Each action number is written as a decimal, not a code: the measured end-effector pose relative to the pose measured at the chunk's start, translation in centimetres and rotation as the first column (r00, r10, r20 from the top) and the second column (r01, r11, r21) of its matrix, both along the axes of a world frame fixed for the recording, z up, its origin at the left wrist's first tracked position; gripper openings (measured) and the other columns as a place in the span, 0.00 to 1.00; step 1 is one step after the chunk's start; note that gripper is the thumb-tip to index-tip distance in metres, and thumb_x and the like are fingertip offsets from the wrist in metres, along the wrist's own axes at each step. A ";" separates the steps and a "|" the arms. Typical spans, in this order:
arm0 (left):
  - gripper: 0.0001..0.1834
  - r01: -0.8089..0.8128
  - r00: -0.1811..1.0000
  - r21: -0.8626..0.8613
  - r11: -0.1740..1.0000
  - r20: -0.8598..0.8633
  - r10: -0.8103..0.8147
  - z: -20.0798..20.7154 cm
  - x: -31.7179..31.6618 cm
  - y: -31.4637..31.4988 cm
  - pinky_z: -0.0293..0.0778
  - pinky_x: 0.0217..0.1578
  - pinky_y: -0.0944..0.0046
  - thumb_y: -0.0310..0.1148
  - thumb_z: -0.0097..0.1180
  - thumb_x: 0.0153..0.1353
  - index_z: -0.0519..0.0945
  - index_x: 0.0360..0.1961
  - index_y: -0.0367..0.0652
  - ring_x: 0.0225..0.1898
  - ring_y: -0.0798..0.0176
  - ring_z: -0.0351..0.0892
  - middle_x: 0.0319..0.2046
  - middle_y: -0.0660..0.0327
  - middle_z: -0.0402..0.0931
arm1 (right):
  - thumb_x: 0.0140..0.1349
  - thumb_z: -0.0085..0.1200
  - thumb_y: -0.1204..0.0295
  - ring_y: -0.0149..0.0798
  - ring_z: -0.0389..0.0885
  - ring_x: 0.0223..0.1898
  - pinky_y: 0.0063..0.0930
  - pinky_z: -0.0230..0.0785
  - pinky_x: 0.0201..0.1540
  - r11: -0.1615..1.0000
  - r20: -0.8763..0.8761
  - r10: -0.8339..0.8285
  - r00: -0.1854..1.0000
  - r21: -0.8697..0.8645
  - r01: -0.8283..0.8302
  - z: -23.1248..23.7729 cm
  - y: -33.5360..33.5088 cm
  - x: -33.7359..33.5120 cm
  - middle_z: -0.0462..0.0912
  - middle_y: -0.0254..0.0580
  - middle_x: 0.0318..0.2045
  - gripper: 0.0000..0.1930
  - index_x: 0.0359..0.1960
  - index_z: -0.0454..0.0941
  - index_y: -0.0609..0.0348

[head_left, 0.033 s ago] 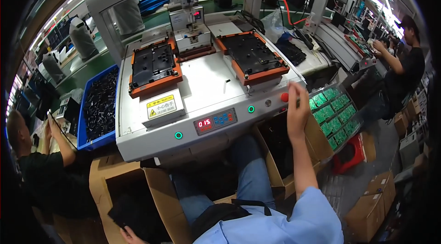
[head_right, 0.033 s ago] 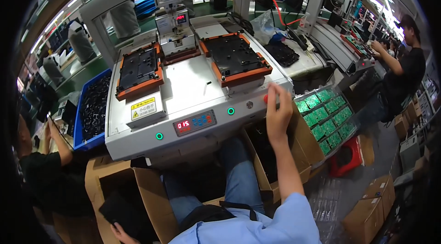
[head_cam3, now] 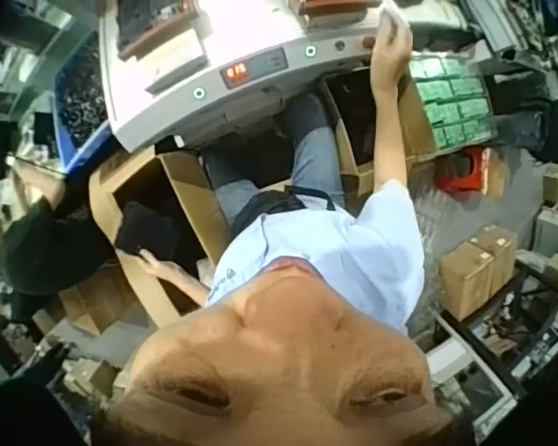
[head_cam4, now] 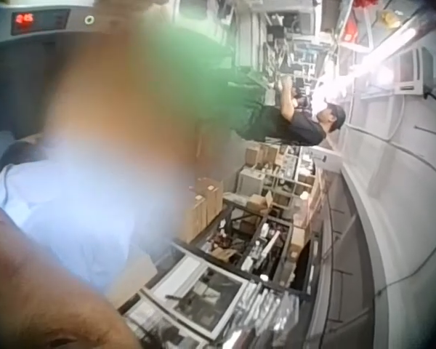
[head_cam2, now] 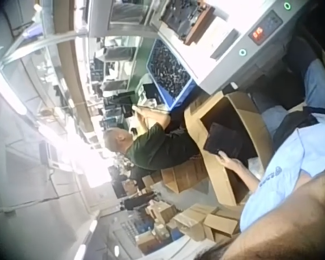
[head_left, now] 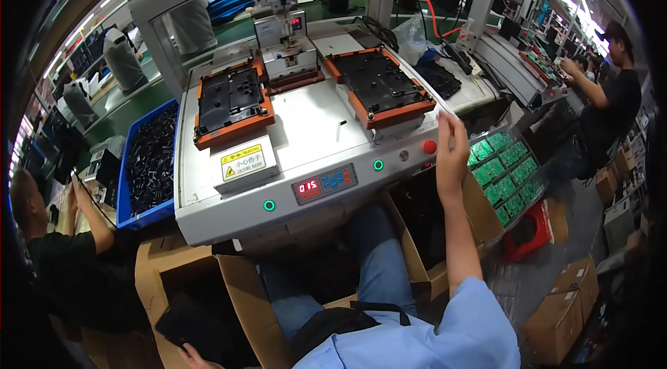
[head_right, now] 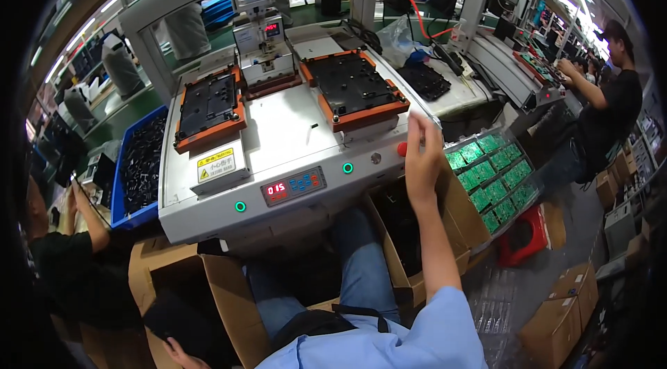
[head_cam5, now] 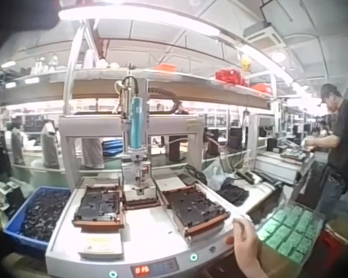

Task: Manually loading electronic components into a press machine and organizing them into boxes.

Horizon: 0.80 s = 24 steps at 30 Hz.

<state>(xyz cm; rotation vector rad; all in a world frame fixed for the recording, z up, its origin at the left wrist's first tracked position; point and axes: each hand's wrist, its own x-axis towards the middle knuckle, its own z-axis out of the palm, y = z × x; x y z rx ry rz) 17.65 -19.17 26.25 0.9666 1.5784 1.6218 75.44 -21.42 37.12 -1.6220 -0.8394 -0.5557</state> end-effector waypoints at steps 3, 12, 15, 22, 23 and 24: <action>0.27 0.143 0.862 0.198 0.970 0.457 -0.220 1.3 1.7 2.4 0.72 0.49 0.55 0.37 0.54 0.60 0.68 0.53 0.25 0.52 0.50 0.70 0.51 0.45 0.71 | 0.66 0.46 0.64 0.43 0.77 0.40 0.30 0.67 0.44 0.994 0.025 -0.087 0.996 -0.060 0.088 0.6 1.8 4.5 0.79 0.47 0.38 0.14 0.43 0.75 0.62; 0.17 0.915 0.306 0.069 0.398 0.522 -0.796 -3.7 13.4 7.5 0.71 0.41 0.69 0.37 0.53 0.61 0.72 0.48 0.39 0.37 0.68 0.76 0.38 0.63 0.77 | 0.65 0.44 0.56 0.49 0.77 0.35 0.34 0.67 0.40 0.966 -0.031 -0.118 0.993 -0.234 0.107 0.8 4.2 5.7 0.78 0.51 0.31 0.20 0.38 0.76 0.63; 0.16 0.984 0.176 -0.081 0.157 0.542 -0.821 -6.0 16.0 8.4 0.69 0.42 0.71 0.37 0.54 0.61 0.73 0.45 0.38 0.39 0.72 0.75 0.40 0.66 0.76 | 0.65 0.43 0.56 0.52 0.77 0.34 0.36 0.67 0.39 0.972 -0.036 -0.104 0.994 -0.217 0.094 1.2 4.5 5.5 0.78 0.54 0.30 0.19 0.36 0.76 0.63; 0.13 0.990 0.129 -0.115 0.080 0.521 -0.844 -6.6 18.1 8.6 0.67 0.38 0.75 0.38 0.53 0.62 0.74 0.41 0.41 0.35 0.77 0.72 0.34 0.70 0.75 | 0.64 0.42 0.58 0.59 0.76 0.37 0.43 0.68 0.39 0.705 0.108 -0.095 0.990 -0.695 0.144 5.2 5.8 10.2 0.78 0.58 0.29 0.18 0.32 0.75 0.62; 0.13 0.991 0.125 -0.110 0.079 0.523 -0.843 -6.5 18.1 8.6 0.67 0.38 0.75 0.38 0.53 0.62 0.74 0.41 0.41 0.35 0.77 0.72 0.34 0.70 0.75 | 0.63 0.43 0.57 0.59 0.76 0.38 0.44 0.68 0.40 0.665 0.121 0.010 0.993 -0.743 0.083 6.4 6.3 11.1 0.78 0.59 0.29 0.18 0.31 0.75 0.62; 0.13 0.993 0.107 -0.106 0.058 0.540 -0.835 -6.4 18.0 8.7 0.67 0.38 0.75 0.39 0.53 0.62 0.74 0.41 0.41 0.35 0.77 0.72 0.34 0.69 0.75 | 0.62 0.43 0.57 0.58 0.76 0.38 0.44 0.68 0.40 0.689 0.158 -0.016 0.987 -0.714 0.125 7.2 7.9 11.8 0.78 0.59 0.30 0.19 0.31 0.76 0.62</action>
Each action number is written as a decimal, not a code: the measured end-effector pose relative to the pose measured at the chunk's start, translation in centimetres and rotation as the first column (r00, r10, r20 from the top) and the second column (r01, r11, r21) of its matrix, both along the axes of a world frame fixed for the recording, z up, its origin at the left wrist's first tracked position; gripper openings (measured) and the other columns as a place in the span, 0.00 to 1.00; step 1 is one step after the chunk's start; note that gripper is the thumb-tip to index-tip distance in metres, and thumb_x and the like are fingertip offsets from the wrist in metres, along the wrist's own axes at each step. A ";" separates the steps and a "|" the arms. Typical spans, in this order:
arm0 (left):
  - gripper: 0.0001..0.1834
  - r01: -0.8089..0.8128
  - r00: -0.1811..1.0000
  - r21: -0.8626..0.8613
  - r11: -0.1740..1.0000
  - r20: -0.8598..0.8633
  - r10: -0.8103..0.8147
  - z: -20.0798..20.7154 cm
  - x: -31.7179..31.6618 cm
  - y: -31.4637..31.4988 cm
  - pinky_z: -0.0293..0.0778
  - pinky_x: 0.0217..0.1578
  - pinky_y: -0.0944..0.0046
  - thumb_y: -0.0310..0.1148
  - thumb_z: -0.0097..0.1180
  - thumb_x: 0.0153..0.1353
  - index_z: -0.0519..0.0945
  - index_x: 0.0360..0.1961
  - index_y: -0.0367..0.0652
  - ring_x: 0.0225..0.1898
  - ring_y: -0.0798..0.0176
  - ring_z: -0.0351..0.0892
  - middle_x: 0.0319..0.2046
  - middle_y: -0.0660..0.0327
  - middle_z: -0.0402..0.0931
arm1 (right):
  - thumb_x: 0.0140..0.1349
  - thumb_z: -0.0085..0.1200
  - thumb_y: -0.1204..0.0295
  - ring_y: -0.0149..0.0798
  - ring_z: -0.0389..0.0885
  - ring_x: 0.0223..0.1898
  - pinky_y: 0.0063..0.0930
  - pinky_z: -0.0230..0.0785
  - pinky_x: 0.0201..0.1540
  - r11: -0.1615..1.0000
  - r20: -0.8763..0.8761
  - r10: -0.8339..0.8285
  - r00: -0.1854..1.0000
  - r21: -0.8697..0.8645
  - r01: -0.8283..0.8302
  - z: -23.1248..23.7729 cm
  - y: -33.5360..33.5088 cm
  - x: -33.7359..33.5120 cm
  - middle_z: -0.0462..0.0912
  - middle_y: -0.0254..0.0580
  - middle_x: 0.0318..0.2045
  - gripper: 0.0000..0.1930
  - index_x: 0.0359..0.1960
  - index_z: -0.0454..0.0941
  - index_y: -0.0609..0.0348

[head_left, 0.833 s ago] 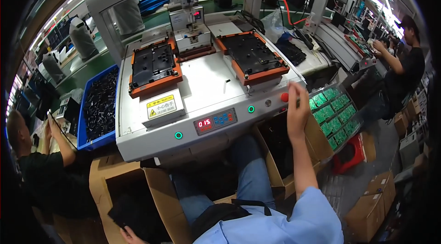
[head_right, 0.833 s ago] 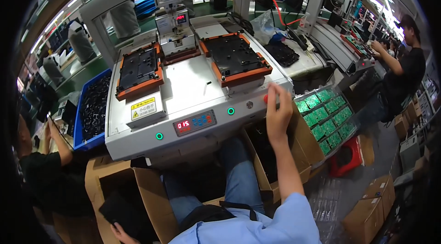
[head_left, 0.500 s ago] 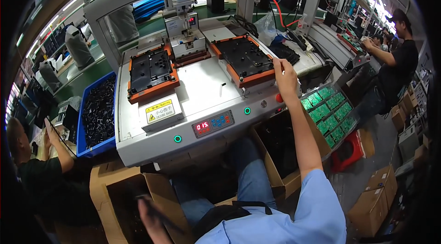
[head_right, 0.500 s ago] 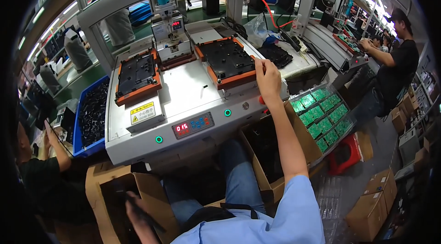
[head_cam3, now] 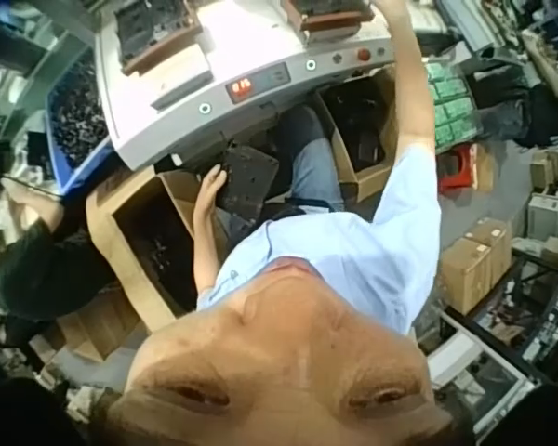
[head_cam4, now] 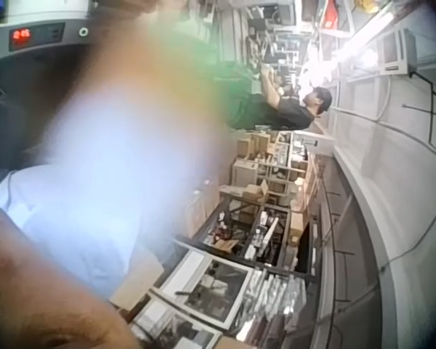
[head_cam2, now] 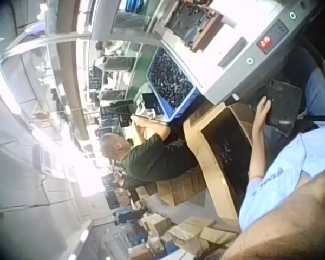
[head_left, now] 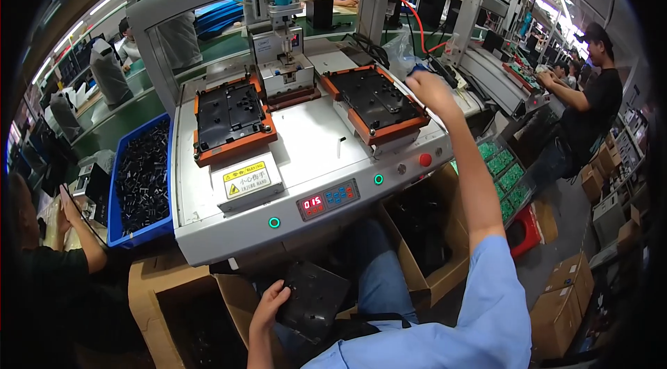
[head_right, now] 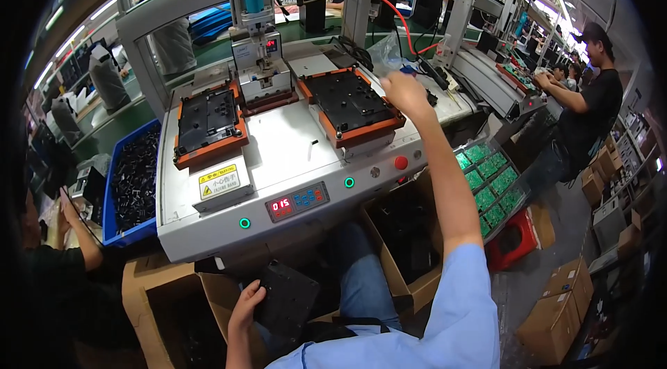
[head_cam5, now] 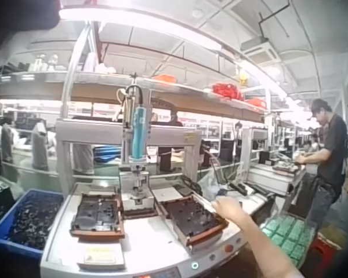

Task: Manually loading electronic components into a press machine and organizing them into boxes.

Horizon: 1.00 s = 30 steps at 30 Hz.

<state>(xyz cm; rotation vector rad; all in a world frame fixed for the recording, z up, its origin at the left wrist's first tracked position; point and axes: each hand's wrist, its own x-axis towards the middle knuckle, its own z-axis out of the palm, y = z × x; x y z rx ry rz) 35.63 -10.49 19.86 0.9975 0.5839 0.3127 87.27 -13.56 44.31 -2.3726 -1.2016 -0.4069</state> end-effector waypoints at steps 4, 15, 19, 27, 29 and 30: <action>0.13 -0.041 0.998 -0.021 0.999 -0.038 0.041 -0.4 -0.1 0.2 0.68 0.36 0.76 0.39 0.54 0.62 0.75 0.41 0.40 0.33 0.77 0.72 0.33 0.69 0.76 | 0.61 0.44 0.57 0.56 0.77 0.40 0.42 0.68 0.42 0.998 -0.084 0.012 0.996 0.063 -0.006 0.0 8.2 2.5 0.79 0.60 0.35 0.20 0.32 0.78 0.65; 0.16 -0.013 0.995 0.044 0.999 -0.103 0.017 -4.2 -0.9 1.1 0.68 0.35 0.76 0.44 0.50 0.64 0.75 0.38 0.40 0.32 0.77 0.72 0.31 0.69 0.75 | 0.61 0.44 0.52 0.58 0.79 0.36 0.43 0.69 0.41 0.996 -0.039 0.086 0.996 -0.028 -0.087 0.1 7.9 3.1 0.79 0.61 0.29 0.25 0.31 0.79 0.67; 0.22 -0.103 0.994 -0.195 0.975 -0.061 0.092 -5.5 -0.7 0.2 0.68 0.30 0.70 0.52 0.45 0.64 0.74 0.33 0.41 0.26 0.71 0.71 0.25 0.66 0.72 | 0.57 0.47 0.44 0.57 0.79 0.41 0.46 0.71 0.42 0.938 -0.134 -0.035 0.990 -0.348 -0.014 1.1 4.9 -1.4 0.79 0.60 0.39 0.31 0.40 0.77 0.66; 0.30 0.052 0.998 -0.250 0.967 -0.012 -0.057 -8.5 -0.3 0.2 0.67 0.24 0.68 0.59 0.36 0.65 0.74 0.28 0.40 0.22 0.68 0.70 0.20 0.64 0.71 | 0.52 0.59 0.50 0.24 0.72 0.19 0.19 0.63 0.23 0.958 -0.658 0.287 0.696 0.182 -0.223 4.2 1.8 -0.4 0.78 0.31 0.21 0.23 0.27 0.80 0.62; 0.25 0.419 0.867 -0.538 0.731 0.475 -0.147 -9.4 0.5 0.3 0.67 0.24 0.63 0.50 0.41 0.66 0.74 0.29 0.36 0.21 0.60 0.70 0.20 0.62 0.71 | 0.53 0.60 0.54 0.24 0.75 0.21 0.19 0.67 0.25 0.937 -0.752 0.350 0.559 0.267 -0.227 4.3 0.8 0.9 0.79 0.31 0.24 0.20 0.30 0.79 0.62; 0.25 0.417 0.872 -0.541 0.730 0.464 -0.154 -9.8 0.6 0.9 0.67 0.24 0.63 0.50 0.41 0.66 0.74 0.29 0.36 0.21 0.60 0.70 0.20 0.62 0.71 | 0.55 0.57 0.58 0.28 0.75 0.23 0.22 0.66 0.25 0.915 -0.826 0.395 0.401 0.394 -0.090 3.4 0.7 2.7 0.79 0.33 0.24 0.17 0.31 0.79 0.63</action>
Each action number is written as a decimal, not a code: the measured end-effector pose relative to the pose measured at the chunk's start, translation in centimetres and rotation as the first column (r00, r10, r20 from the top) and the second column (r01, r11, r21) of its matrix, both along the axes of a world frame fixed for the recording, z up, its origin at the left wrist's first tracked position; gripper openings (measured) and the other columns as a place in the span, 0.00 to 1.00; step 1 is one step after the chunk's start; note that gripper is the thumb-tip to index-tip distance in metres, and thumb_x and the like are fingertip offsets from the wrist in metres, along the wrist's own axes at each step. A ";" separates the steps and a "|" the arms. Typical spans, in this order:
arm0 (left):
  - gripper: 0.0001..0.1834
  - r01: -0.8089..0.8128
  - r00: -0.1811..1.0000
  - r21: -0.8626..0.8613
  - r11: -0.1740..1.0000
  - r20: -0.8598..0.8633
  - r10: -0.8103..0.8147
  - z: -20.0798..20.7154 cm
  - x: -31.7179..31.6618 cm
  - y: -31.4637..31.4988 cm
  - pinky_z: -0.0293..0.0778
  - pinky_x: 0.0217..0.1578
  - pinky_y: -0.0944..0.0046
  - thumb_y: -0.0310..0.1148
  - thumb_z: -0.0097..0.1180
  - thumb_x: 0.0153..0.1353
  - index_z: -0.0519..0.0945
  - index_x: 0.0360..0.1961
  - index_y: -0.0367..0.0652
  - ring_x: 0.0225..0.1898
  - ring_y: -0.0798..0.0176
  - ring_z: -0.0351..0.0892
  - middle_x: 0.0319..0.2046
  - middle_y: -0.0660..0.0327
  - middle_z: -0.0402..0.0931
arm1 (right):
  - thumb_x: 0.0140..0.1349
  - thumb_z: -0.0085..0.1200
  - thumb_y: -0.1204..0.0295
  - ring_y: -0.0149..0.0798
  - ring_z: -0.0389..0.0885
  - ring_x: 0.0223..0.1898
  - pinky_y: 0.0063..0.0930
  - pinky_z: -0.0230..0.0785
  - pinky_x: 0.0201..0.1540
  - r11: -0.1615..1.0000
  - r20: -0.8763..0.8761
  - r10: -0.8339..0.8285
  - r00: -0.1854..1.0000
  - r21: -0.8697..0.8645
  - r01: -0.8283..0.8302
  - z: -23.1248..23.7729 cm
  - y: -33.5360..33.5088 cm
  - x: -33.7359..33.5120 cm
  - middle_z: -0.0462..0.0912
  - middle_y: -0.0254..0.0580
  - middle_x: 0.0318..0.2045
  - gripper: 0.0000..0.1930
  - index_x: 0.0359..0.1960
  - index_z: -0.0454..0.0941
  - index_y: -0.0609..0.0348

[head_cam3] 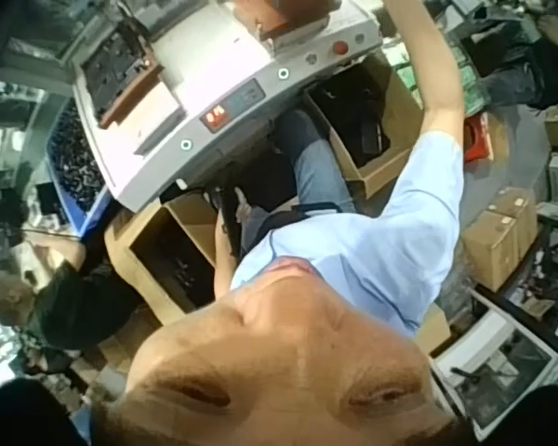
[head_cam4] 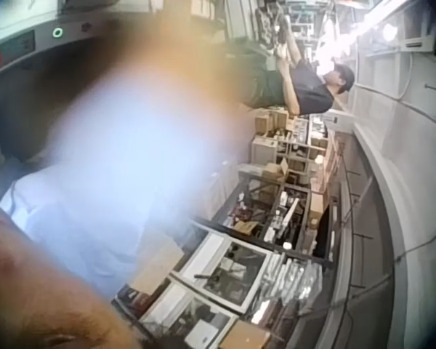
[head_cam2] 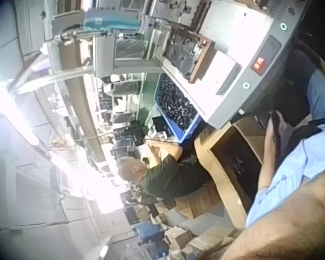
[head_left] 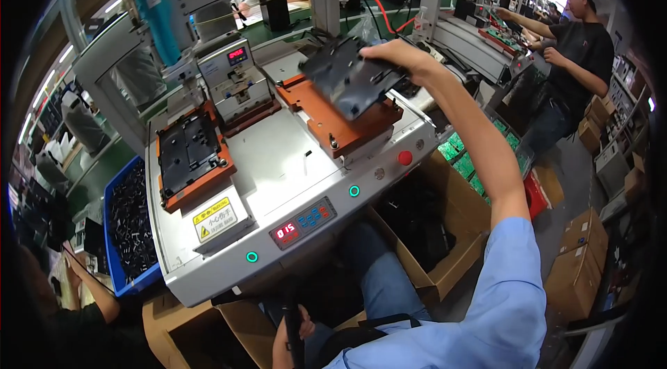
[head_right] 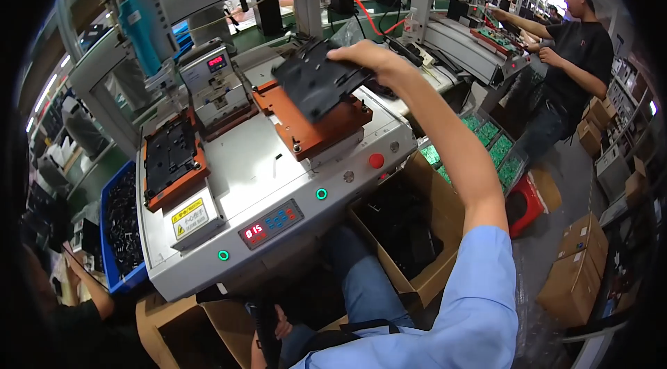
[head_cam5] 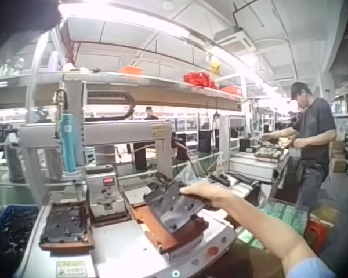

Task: Manually loading electronic components into a press machine and organizing them into boxes.

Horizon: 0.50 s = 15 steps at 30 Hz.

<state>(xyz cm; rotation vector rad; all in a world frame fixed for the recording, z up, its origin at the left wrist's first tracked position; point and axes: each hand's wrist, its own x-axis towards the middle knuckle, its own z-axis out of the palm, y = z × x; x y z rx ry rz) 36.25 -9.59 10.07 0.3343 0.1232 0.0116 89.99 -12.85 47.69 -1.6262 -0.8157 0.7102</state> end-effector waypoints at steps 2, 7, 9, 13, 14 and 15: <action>0.25 0.038 0.999 0.042 0.998 -0.015 -0.037 0.1 0.6 0.5 0.67 0.25 0.63 0.50 0.41 0.66 0.74 0.30 0.36 0.22 0.60 0.70 0.21 0.62 0.71 | 0.55 0.57 0.57 0.29 0.76 0.22 0.23 0.69 0.26 0.978 -0.107 -0.133 0.985 0.149 0.149 -1.1 -1.5 2.7 0.79 0.31 0.24 0.16 0.32 0.79 0.58; 0.24 0.132 0.991 0.180 0.975 -0.033 -0.128 0.5 3.7 2.6 0.67 0.27 0.65 0.50 0.42 0.66 0.74 0.32 0.36 0.24 0.62 0.70 0.22 0.62 0.71 | 0.56 0.53 0.51 0.32 0.72 0.19 0.29 0.63 0.18 0.703 -0.177 -0.623 0.762 0.299 0.645 -11.7 -3.4 13.7 0.77 0.34 0.23 0.20 0.31 0.77 0.57; 0.24 0.177 0.984 0.241 0.954 -0.025 -0.176 0.8 6.2 3.8 0.67 0.27 0.65 0.50 0.42 0.65 0.75 0.33 0.37 0.24 0.63 0.70 0.22 0.63 0.71 | 0.55 0.54 0.52 0.34 0.74 0.22 0.32 0.65 0.19 0.685 -0.101 -0.712 0.695 0.115 0.719 -17.2 -4.8 19.3 0.77 0.36 0.23 0.20 0.32 0.76 0.58; 0.23 0.180 0.982 0.379 0.908 -0.022 -0.185 1.5 10.2 5.9 0.67 0.29 0.66 0.50 0.43 0.65 0.75 0.34 0.37 0.26 0.64 0.70 0.24 0.63 0.72 | 0.56 0.54 0.47 0.40 0.78 0.34 0.32 0.71 0.33 0.635 -0.263 -0.652 0.711 0.323 0.702 -22.4 -1.3 19.6 0.80 0.46 0.33 0.29 0.42 0.74 0.66; 0.23 0.184 0.982 0.409 0.894 -0.029 -0.189 1.8 10.5 6.2 0.67 0.29 0.66 0.50 0.43 0.65 0.75 0.34 0.37 0.26 0.64 0.70 0.24 0.63 0.72 | 0.56 0.52 0.43 0.47 0.77 0.42 0.35 0.69 0.44 0.764 -0.309 -0.597 0.740 0.063 0.642 -20.6 -1.7 18.6 0.79 0.50 0.40 0.36 0.47 0.71 0.71; 0.23 0.190 0.980 0.437 0.879 -0.036 -0.194 2.1 10.8 6.5 0.67 0.29 0.66 0.50 0.43 0.65 0.75 0.35 0.37 0.26 0.65 0.70 0.24 0.63 0.72 | 0.56 0.52 0.43 0.47 0.77 0.42 0.35 0.69 0.44 0.770 -0.313 -0.586 0.748 0.075 0.634 -21.3 -1.0 20.0 0.79 0.50 0.40 0.36 0.47 0.71 0.71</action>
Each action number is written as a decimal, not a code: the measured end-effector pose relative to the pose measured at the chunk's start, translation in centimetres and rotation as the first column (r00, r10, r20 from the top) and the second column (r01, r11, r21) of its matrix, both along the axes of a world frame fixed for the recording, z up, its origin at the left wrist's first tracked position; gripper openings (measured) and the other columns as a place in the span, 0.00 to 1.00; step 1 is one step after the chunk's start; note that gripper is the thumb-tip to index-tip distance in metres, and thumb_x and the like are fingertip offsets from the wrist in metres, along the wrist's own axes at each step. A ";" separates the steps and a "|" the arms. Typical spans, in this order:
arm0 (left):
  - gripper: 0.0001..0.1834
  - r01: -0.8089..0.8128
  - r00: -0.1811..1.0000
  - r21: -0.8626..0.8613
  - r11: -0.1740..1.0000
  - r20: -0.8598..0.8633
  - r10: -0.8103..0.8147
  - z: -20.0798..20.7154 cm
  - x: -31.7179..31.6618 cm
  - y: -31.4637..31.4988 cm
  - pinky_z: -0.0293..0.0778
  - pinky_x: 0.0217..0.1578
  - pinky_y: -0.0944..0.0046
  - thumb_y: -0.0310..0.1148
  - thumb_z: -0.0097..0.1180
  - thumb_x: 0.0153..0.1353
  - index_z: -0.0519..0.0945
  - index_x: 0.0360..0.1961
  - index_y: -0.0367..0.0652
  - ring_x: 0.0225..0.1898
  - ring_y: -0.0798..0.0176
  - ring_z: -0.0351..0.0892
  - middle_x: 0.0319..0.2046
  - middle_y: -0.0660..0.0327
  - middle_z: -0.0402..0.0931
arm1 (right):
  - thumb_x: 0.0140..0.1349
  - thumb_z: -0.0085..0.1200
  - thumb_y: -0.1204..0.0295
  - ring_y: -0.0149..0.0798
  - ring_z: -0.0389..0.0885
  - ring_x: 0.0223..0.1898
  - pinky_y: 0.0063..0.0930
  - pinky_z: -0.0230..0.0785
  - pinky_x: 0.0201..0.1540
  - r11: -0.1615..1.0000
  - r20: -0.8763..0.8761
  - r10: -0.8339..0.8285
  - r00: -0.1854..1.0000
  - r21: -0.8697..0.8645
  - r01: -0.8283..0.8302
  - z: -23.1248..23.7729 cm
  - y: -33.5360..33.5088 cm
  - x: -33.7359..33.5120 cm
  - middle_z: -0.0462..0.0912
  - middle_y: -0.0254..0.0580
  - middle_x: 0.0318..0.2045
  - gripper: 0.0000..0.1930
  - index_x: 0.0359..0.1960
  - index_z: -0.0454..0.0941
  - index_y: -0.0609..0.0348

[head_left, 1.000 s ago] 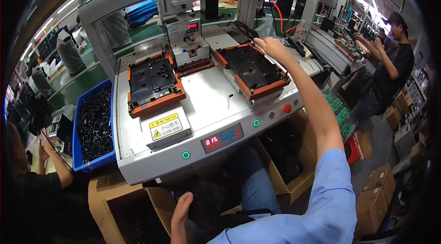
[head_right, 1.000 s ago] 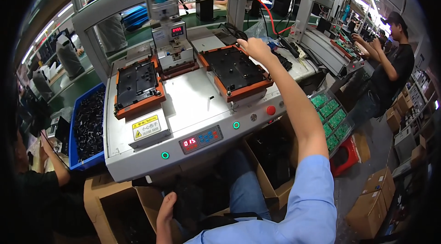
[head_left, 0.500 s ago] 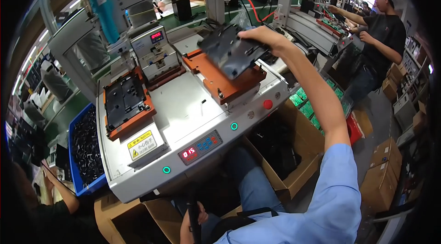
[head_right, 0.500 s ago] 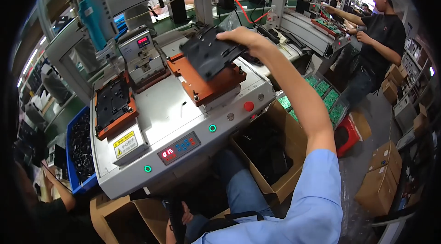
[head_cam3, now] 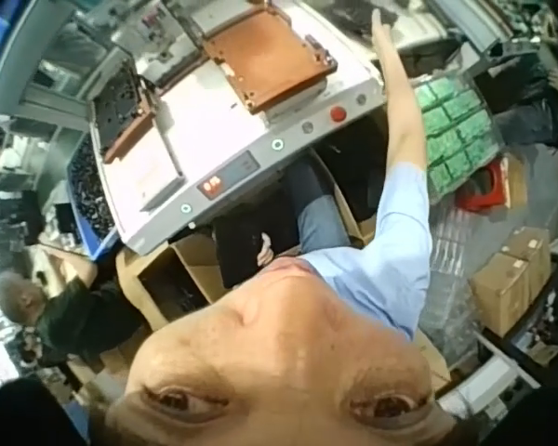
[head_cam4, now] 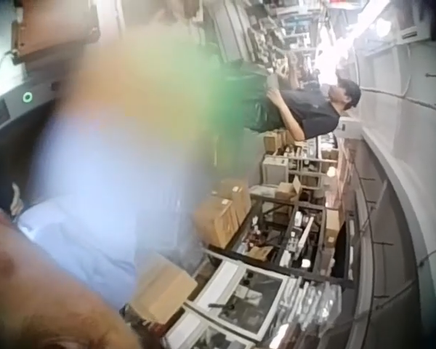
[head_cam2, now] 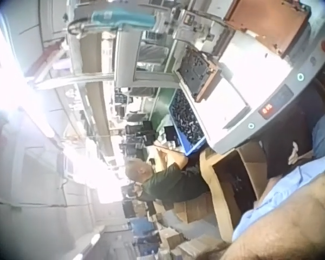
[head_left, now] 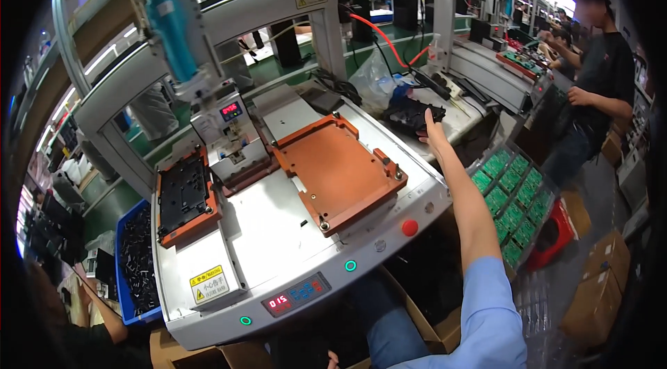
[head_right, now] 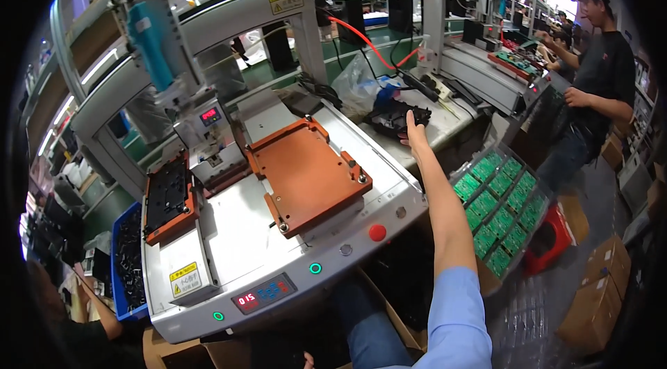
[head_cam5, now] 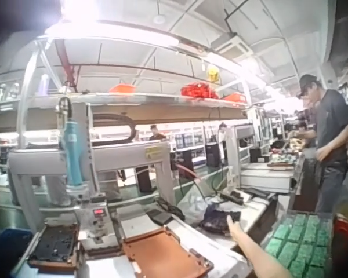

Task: Manually loading electronic components into a press machine and organizing them into boxes.

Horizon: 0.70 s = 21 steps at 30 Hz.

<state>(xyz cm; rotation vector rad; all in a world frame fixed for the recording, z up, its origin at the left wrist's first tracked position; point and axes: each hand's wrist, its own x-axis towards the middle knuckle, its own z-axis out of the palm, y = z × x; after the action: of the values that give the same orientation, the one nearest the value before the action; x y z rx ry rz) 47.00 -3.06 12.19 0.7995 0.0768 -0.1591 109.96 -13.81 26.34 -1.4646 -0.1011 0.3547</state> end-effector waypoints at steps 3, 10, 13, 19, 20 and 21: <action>0.23 0.018 1.000 0.079 0.997 -0.018 -0.016 0.8 -0.6 0.0 0.67 0.30 0.67 0.50 0.43 0.65 0.75 0.36 0.37 0.27 0.66 0.70 0.25 0.63 0.72 | 0.59 0.47 0.44 0.54 0.61 0.61 0.43 0.55 0.60 0.667 0.376 0.058 0.925 -0.704 0.244 1.2 0.3 -0.7 0.61 0.62 0.60 0.40 0.60 0.58 0.68; 0.23 -0.019 0.999 0.204 0.979 0.038 0.012 1.6 -2.1 -3.8 0.66 0.33 0.69 0.50 0.44 0.65 0.76 0.38 0.38 0.30 0.68 0.70 0.27 0.64 0.73 | 0.65 0.46 0.70 0.29 0.74 0.33 0.21 0.66 0.39 0.985 0.713 -0.171 0.679 0.149 0.092 10.5 -8.0 -17.8 0.79 0.38 0.33 0.11 0.42 0.76 0.65; 0.22 -0.088 0.995 0.235 0.968 0.062 0.075 1.7 -4.1 -7.1 0.66 0.34 0.70 0.49 0.45 0.65 0.76 0.39 0.38 0.31 0.69 0.70 0.28 0.65 0.73 | 0.67 0.44 0.69 0.24 0.66 0.25 0.19 0.64 0.32 0.996 0.704 -0.015 0.710 0.069 -0.047 10.8 -12.8 -32.2 0.71 0.32 0.24 0.11 0.43 0.73 0.63; 0.25 0.127 0.938 0.532 0.837 -0.338 0.073 4.6 -6.9 -9.6 0.67 0.41 0.72 0.51 0.42 0.67 0.77 0.42 0.36 0.36 0.73 0.69 0.34 0.66 0.76 | 0.68 0.37 0.53 0.38 0.78 0.44 0.32 0.71 0.47 0.232 -0.011 0.969 0.248 -0.318 -0.919 -0.8 -14.4 -47.8 0.78 0.44 0.44 0.25 0.52 0.70 0.63; 0.27 0.061 0.958 0.641 0.765 -0.252 0.134 3.7 -7.4 -9.7 0.68 0.42 0.71 0.52 0.40 0.67 0.77 0.42 0.35 0.37 0.73 0.70 0.36 0.66 0.76 | 0.69 0.32 0.49 0.40 0.78 0.45 0.33 0.72 0.47 0.040 -0.400 0.916 0.029 0.019 -0.999 -2.9 -14.2 -48.5 0.77 0.46 0.47 0.28 0.53 0.69 0.63; 0.28 0.050 0.946 0.637 0.769 -0.278 0.169 4.8 -7.9 -9.3 0.68 0.42 0.71 0.52 0.40 0.67 0.78 0.41 0.34 0.37 0.73 0.70 0.35 0.66 0.76 | 0.68 0.25 0.45 0.43 0.78 0.45 0.35 0.72 0.47 0.038 -0.503 0.852 -0.143 0.333 -0.942 -3.6 -13.6 -49.2 0.76 0.48 0.48 0.33 0.54 0.68 0.64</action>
<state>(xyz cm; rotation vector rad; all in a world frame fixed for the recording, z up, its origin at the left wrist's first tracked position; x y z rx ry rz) 39.15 -12.40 17.03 1.4544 0.4908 -0.2049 60.80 -27.43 22.73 -1.0566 -0.6575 2.1360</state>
